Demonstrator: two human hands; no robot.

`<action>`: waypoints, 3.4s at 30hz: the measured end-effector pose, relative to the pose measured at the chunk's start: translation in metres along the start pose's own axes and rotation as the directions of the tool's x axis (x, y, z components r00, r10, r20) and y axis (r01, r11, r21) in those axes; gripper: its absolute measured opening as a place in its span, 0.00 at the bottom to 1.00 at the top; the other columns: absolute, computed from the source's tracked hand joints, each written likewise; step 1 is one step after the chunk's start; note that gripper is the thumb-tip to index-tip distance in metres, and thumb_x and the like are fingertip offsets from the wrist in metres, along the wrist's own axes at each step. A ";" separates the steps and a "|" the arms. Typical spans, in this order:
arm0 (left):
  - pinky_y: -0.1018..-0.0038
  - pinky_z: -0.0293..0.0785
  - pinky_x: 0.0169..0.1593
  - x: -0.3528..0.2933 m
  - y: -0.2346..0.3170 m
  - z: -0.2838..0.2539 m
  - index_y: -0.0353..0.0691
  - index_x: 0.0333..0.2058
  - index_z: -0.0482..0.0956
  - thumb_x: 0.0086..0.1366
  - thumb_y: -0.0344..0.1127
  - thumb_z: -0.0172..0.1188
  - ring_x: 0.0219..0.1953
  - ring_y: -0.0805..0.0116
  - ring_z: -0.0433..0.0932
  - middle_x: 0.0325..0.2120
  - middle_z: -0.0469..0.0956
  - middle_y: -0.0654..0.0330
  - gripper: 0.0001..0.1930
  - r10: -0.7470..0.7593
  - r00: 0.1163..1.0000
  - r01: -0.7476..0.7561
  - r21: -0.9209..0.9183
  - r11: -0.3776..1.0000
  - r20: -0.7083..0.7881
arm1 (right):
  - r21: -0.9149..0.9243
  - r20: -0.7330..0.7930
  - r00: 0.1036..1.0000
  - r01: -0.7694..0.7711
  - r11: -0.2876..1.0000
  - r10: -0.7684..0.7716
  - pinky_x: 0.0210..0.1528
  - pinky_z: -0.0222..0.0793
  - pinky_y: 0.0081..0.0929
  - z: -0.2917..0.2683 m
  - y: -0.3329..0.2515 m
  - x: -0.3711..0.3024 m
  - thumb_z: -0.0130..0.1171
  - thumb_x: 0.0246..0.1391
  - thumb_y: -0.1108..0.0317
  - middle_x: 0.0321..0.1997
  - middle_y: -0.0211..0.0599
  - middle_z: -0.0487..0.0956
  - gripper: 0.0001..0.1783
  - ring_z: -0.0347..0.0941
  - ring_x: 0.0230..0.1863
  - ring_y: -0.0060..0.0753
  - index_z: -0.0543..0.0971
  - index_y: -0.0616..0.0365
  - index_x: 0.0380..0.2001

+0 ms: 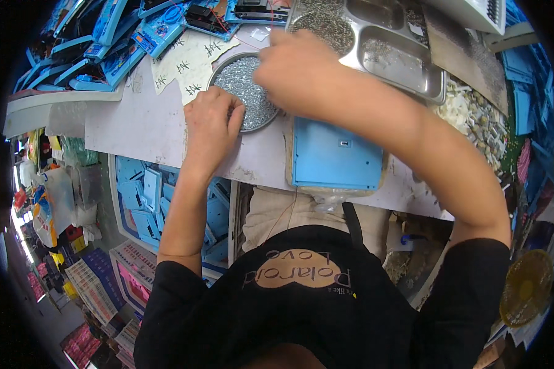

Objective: Soldering internal components and assembling the plastic casing of a toy.

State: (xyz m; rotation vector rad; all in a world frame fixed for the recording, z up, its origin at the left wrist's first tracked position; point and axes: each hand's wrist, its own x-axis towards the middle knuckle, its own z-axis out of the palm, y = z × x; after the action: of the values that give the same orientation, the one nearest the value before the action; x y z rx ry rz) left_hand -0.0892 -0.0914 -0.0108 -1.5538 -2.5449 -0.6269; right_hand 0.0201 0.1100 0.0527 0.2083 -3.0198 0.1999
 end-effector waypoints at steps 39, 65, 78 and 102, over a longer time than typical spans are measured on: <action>0.64 0.69 0.43 0.035 0.067 -0.001 0.38 0.34 0.83 0.52 0.27 0.67 0.36 0.61 0.76 0.32 0.75 0.60 0.09 0.341 0.933 -0.360 -0.239 0.902 -0.120 | 0.140 -0.106 0.970 -0.202 0.969 0.218 0.52 0.69 0.38 -0.019 0.066 -0.113 0.68 0.48 0.72 0.32 0.31 0.80 0.05 0.73 0.44 0.42 0.85 0.56 0.31; 0.59 0.66 0.45 0.020 0.004 0.007 0.40 0.28 0.82 0.56 0.31 0.68 0.39 0.57 0.78 0.31 0.78 0.59 0.04 0.005 1.000 -0.003 -0.090 0.996 0.026 | 0.246 -0.210 0.897 -0.336 0.909 0.388 0.44 0.69 0.37 -0.015 -0.008 -0.154 0.71 0.42 0.74 0.31 0.33 0.81 0.15 0.72 0.37 0.41 0.87 0.56 0.38; 0.60 0.63 0.43 0.018 0.010 0.003 0.38 0.32 0.76 0.65 0.32 0.58 0.35 0.53 0.74 0.31 0.75 0.55 0.05 0.021 0.999 -0.025 -0.109 0.994 -0.034 | 0.441 -0.440 0.792 -0.222 0.870 0.425 0.41 0.69 0.37 0.015 -0.043 -0.181 0.72 0.41 0.80 0.34 0.35 0.83 0.24 0.72 0.35 0.41 0.82 0.57 0.46; 0.65 0.62 0.42 -0.021 0.015 -0.022 0.37 0.27 0.74 0.62 0.28 0.59 0.30 0.58 0.72 0.26 0.72 0.57 0.05 -0.040 0.998 0.028 -0.273 0.961 -0.039 | 0.619 -0.324 0.714 -0.337 0.710 0.621 0.46 0.67 0.36 0.024 -0.060 -0.199 0.70 0.46 0.80 0.44 0.37 0.86 0.23 0.77 0.48 0.44 0.82 0.60 0.48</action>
State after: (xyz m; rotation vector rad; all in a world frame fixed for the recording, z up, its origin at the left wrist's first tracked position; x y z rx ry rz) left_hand -0.0691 -0.1120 0.0074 -1.5545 -2.5438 -1.0435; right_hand 0.2226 0.0735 0.0131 -0.5669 -2.3308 0.9626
